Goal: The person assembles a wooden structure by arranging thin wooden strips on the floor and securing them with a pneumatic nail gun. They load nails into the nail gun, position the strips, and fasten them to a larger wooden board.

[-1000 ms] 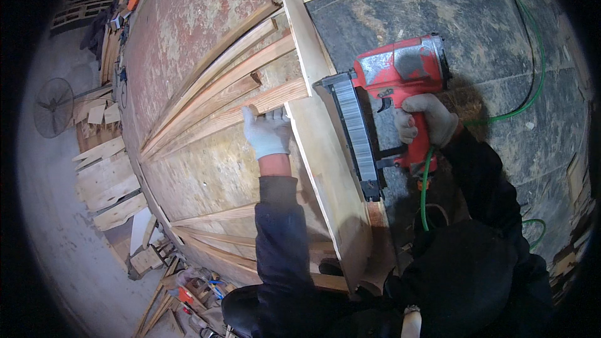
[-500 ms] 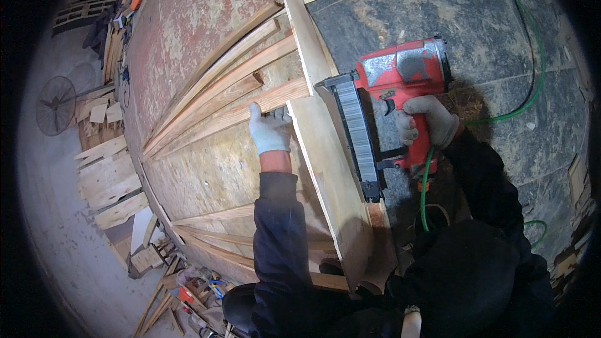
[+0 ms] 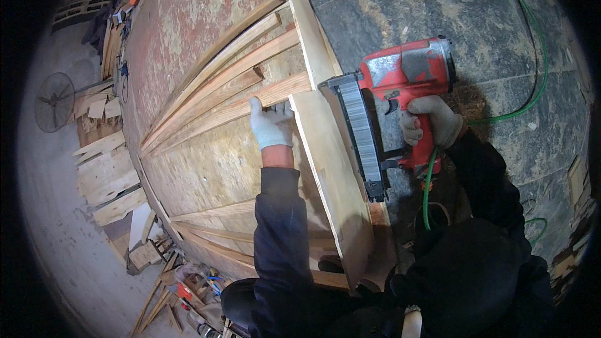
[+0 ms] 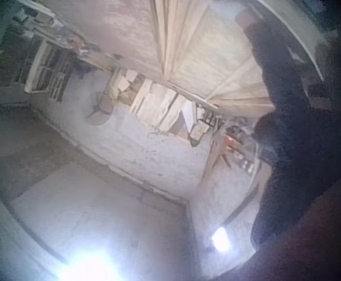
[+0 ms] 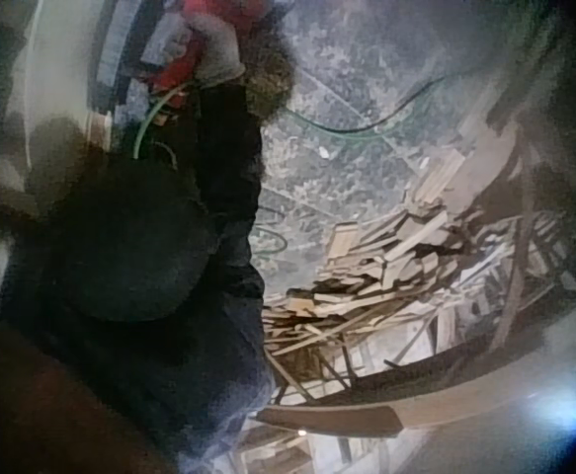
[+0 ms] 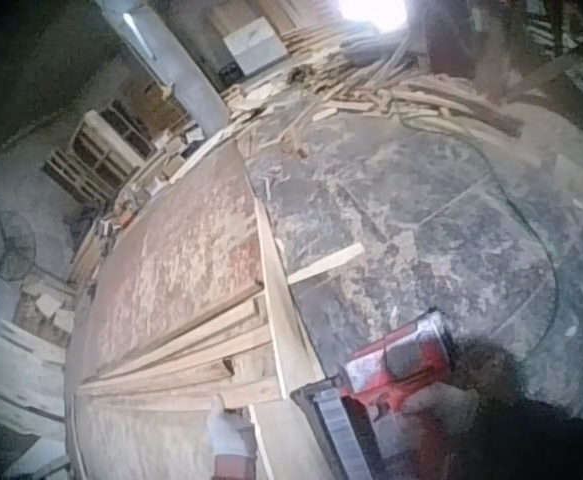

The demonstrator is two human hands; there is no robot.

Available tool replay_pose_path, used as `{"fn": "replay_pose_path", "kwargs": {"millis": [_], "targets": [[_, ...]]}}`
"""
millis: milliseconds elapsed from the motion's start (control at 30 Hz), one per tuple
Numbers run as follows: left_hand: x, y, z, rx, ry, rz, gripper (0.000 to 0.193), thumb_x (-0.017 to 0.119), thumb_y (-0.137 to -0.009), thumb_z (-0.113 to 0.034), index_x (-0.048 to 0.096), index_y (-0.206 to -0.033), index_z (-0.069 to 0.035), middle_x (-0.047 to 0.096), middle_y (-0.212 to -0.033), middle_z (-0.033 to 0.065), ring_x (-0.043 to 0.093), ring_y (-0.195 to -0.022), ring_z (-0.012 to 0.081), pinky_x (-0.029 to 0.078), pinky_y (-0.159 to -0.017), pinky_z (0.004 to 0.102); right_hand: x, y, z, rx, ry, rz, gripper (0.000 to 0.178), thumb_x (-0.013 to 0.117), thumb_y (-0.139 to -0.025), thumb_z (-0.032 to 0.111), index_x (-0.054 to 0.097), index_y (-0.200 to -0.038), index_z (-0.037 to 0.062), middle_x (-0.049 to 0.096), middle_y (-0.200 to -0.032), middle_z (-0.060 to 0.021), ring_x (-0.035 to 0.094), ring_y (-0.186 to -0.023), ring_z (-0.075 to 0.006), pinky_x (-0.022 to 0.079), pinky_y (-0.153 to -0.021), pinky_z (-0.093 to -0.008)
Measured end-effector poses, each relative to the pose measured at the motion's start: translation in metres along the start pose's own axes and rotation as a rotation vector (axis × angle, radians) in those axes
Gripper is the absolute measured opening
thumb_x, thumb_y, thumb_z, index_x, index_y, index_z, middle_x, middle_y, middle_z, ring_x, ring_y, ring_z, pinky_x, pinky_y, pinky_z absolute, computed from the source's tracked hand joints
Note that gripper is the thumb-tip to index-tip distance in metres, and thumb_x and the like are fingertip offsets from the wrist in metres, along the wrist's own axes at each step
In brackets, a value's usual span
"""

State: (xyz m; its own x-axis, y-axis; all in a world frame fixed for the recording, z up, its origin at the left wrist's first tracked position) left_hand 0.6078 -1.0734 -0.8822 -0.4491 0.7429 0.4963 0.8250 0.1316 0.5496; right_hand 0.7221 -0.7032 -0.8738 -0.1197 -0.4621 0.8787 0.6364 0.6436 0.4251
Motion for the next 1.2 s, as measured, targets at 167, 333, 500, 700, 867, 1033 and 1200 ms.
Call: {"fn": "replay_pose_path", "kwargs": {"millis": [167, 333, 500, 700, 867, 1033, 1200], "targets": [[0.005, 0.003, 0.001, 0.027, -0.028, -0.083, 0.061, 0.062, -0.099, -0.05, 0.047, -0.139, -0.005, 0.053, -0.138, 0.0152, 0.051, -0.129, 0.0329, 0.041, -0.111, 0.0506, 0.008, 0.003, -0.001, -0.05, 0.048, -0.049, 0.018, 0.06, -0.089, 0.027, 0.058, -0.082, 0.0097, 0.052, -0.065, 0.0001, 0.049, -0.055, -0.0161, 0.044, -0.06, -0.0333], [0.012, 0.011, -0.002, 0.079, -0.125, -0.039, 0.066, 0.063, -0.098, -0.054, 0.048, -0.14, -0.006, 0.051, -0.142, 0.0142, 0.049, -0.132, 0.0336, 0.038, -0.113, 0.0524, 0.0, 0.0, -0.001, -0.05, -0.078, -0.1, 0.02, 0.064, -0.091, 0.025, 0.055, -0.102, 0.0096, 0.054, -0.071, 0.0009, 0.054, -0.061, -0.015, 0.047, -0.061, -0.0332], [-0.01, 0.021, -0.021, -0.095, -0.356, -0.022, 0.066, 0.06, -0.098, -0.058, 0.05, -0.131, -0.001, 0.063, -0.118, 0.0208, 0.064, -0.106, 0.033, 0.054, -0.09, 0.0441, -0.025, -0.008, 0.0, -0.171, 0.084, -0.275, 0.026, 0.069, -0.093, 0.028, 0.055, -0.107, 0.0115, 0.056, -0.076, 0.0012, 0.054, -0.062, -0.0142, 0.048, -0.061, -0.0328], [-0.087, 0.077, -0.074, 0.492, -1.864, 0.335, 0.023, 0.055, -0.103, -0.022, 0.067, -0.114, -0.006, 0.071, -0.111, 0.0121, 0.069, -0.104, 0.0271, 0.054, -0.088, 0.0387, -0.053, -0.005, -0.008, -0.231, 0.186, -0.385, 0.025, 0.068, -0.096, 0.03, 0.057, -0.106, 0.0094, 0.059, -0.079, -0.0006, 0.056, -0.065, -0.0146, 0.049, -0.061, -0.0325], [-0.189, 0.174, -0.101, 0.277, -2.19, 0.456, 0.061, 0.065, -0.094, -0.043, 0.054, -0.138, -0.002, 0.063, -0.124, 0.0211, 0.06, -0.117, 0.0356, 0.045, -0.102, 0.0466, -0.082, -0.004, -0.01, -0.234, 0.237, -0.559, 0.029, 0.063, -0.1, 0.037, 0.062, -0.105, 0.0089, 0.059, -0.079, -0.0005, 0.058, -0.068, -0.0163, 0.049, -0.065, -0.0286], [-0.242, 0.209, -0.095, 0.393, -2.428, 0.47, 0.069, 0.068, -0.088, -0.035, 0.045, -0.145, -0.004, 0.056, -0.134, 0.0167, 0.052, -0.125, 0.0341, 0.037, -0.109, 0.0473, -0.11, -0.001, 0.002, -0.132, 0.26, -0.358, 0.033, 0.059, -0.102, 0.044, 0.064, -0.103, 0.0109, 0.063, -0.082, 0.0003, 0.061, -0.072, -0.0154, 0.051, -0.067, -0.0283], [-0.26, 0.197, -0.108, 0.503, -2.511, 0.4, 0.058, 0.071, -0.082, -0.03, 0.055, -0.129, -0.001, 0.058, -0.11, 0.0153, 0.055, -0.106, 0.0325, 0.043, -0.095, 0.0433, -0.091, 0.001, -0.008, -0.154, 0.261, -0.41, 0.033, 0.057, -0.103, 0.045, 0.065, -0.104, 0.0127, 0.067, -0.086, 0.0008, 0.064, -0.076, -0.0147, 0.054, -0.069, -0.0293]]}}
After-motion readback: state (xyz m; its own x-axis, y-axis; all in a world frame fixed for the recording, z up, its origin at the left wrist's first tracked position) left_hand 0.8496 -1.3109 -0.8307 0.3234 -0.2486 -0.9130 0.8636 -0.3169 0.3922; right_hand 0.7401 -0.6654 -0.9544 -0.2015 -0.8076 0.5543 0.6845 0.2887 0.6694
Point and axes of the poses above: each hand's wrist, its own y-axis away from the middle knuckle, its own x-axis out of the palm, z = x × y, the point moved 3 cm from there along -y, towards the middle knuckle
